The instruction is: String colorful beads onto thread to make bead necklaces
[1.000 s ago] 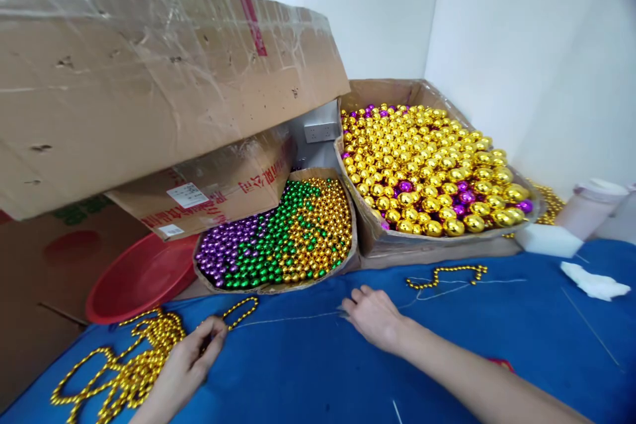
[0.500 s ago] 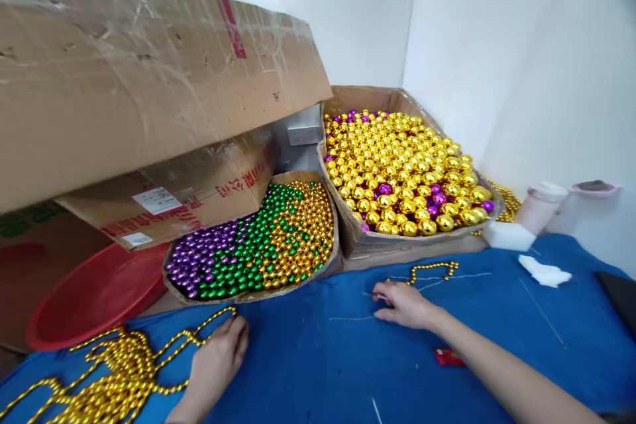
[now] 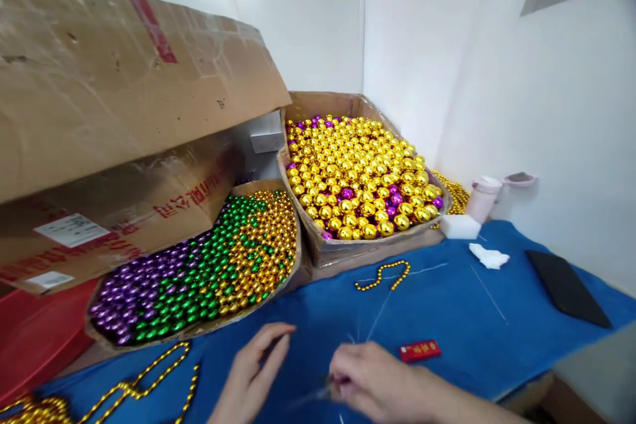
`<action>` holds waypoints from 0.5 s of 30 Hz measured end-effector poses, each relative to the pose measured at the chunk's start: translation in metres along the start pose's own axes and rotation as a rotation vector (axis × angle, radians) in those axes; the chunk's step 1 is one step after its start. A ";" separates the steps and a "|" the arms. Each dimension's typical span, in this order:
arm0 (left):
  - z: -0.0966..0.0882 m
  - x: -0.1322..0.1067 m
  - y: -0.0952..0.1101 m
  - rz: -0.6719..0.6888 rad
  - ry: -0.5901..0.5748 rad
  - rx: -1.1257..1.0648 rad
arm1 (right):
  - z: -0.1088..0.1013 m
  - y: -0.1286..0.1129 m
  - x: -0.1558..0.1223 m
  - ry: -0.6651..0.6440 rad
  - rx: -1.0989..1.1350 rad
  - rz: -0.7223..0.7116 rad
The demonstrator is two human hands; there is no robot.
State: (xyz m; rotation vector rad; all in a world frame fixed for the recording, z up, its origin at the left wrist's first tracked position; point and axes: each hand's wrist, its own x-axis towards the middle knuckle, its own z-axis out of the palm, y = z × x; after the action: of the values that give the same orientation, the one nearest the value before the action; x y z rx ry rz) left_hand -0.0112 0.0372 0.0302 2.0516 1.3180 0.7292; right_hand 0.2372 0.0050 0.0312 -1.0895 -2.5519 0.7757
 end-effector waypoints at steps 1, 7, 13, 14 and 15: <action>0.013 0.007 0.022 0.036 -0.107 -0.107 | 0.002 -0.010 -0.006 -0.024 0.029 -0.041; 0.080 0.029 0.085 0.236 -0.673 -0.280 | -0.008 -0.030 -0.070 0.041 0.338 -0.006; 0.118 0.029 0.086 0.314 -0.741 -0.105 | -0.023 -0.005 -0.168 0.153 0.482 0.463; 0.124 0.028 0.088 0.330 -0.732 -0.080 | -0.018 0.002 -0.181 0.139 0.419 0.491; 0.132 0.027 0.090 0.345 -0.721 -0.055 | -0.012 0.009 -0.192 0.117 0.333 0.502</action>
State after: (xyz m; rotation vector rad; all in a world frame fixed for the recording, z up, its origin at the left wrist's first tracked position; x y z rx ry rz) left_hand 0.1465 0.0080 0.0098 2.2088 0.5420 0.1113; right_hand 0.3793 -0.1248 0.0307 -1.6157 -1.9700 1.1619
